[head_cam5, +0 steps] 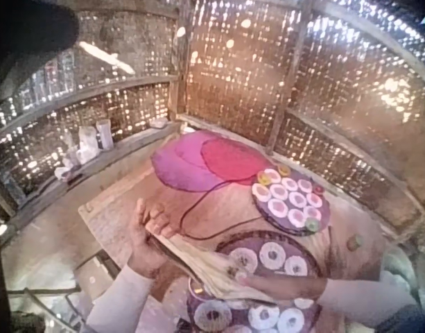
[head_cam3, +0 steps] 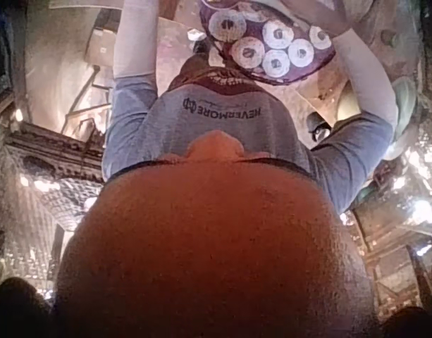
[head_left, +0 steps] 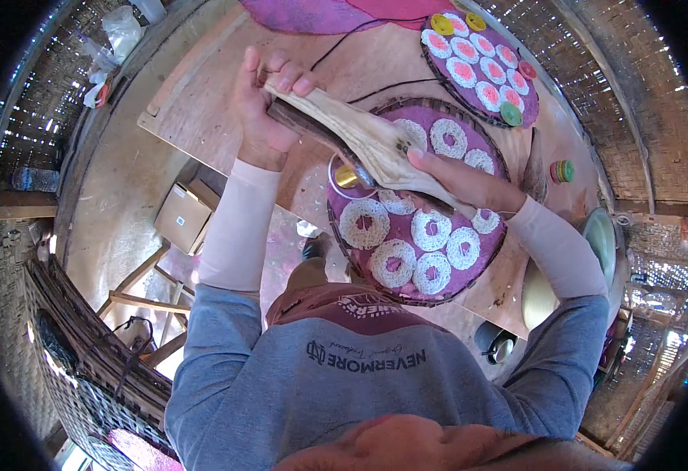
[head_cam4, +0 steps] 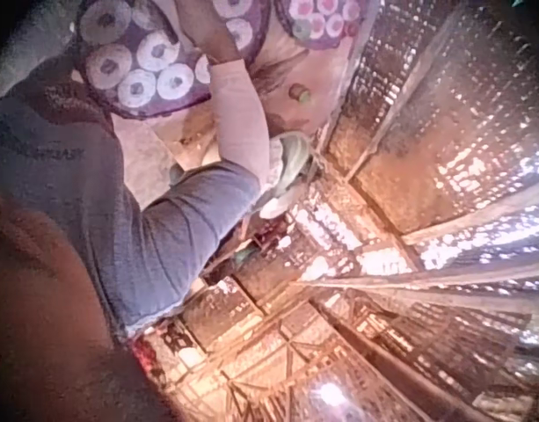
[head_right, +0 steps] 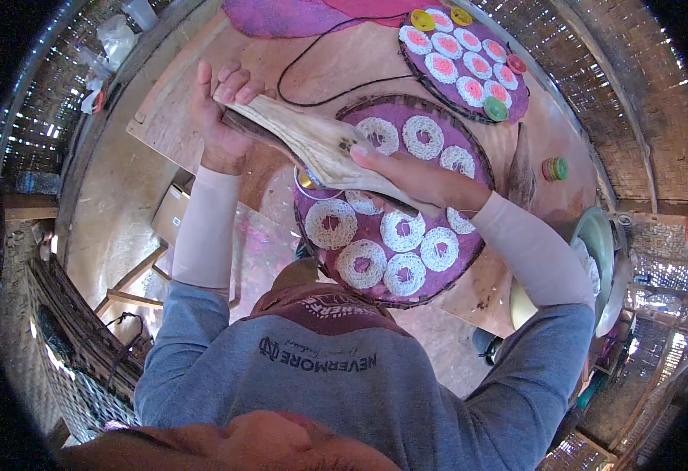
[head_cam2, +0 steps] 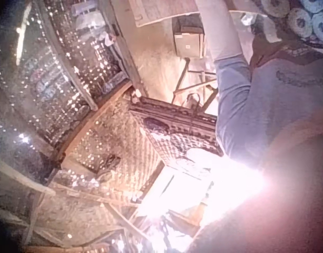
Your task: The person uses a wooden mold to press white and pink dough into circular patterns on a purple tray. They repeatedly scoop dough from a basin, fill the mold, and press it onto the tray to create a decorative arrangement of flower-like shapes.
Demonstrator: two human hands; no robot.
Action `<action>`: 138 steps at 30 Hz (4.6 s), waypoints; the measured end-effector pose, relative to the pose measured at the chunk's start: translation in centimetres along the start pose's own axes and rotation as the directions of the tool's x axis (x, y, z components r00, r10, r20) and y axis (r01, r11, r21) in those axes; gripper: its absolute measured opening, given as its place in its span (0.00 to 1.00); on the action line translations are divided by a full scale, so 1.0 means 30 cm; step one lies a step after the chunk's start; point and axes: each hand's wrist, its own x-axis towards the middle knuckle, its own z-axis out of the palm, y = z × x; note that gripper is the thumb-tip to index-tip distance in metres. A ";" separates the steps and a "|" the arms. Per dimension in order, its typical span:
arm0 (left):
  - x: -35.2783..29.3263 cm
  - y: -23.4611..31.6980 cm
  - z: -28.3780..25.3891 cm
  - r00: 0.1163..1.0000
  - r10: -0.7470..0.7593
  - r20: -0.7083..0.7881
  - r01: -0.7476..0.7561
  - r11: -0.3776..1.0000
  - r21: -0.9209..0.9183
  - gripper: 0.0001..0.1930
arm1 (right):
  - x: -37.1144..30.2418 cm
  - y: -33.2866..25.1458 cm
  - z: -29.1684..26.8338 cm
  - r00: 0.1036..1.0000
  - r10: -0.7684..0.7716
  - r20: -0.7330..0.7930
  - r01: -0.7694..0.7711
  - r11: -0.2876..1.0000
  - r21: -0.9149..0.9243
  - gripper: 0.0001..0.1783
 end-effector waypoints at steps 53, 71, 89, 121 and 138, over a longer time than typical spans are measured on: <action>-0.064 -0.098 0.198 0.942 0.334 0.023 -0.085 0.172 0.981 0.14 | 0.084 -0.002 0.135 0.576 -0.634 -0.516 0.556 0.767 -0.320 0.37; -0.147 0.261 -0.029 0.800 0.514 -0.309 0.275 0.144 0.951 0.12 | -0.265 0.239 -0.016 0.364 -0.286 -0.886 0.315 0.934 -0.171 0.45; 0.147 0.221 -0.363 0.782 0.301 -0.546 0.565 0.030 0.825 0.12 | -0.502 0.785 0.028 -0.174 -0.035 -0.984 -0.225 0.974 0.005 0.35; -0.008 -0.503 0.385 0.655 -0.629 0.418 -0.726 -0.372 0.579 0.19 | -0.489 -0.072 0.082 -0.307 -0.352 -0.884 0.725 0.515 -0.457 0.21; -0.112 -0.695 0.653 0.590 -0.784 0.192 -0.173 0.110 0.979 0.16 | -1.246 0.110 0.328 -0.387 -0.431 -0.815 0.709 0.427 -0.562 0.07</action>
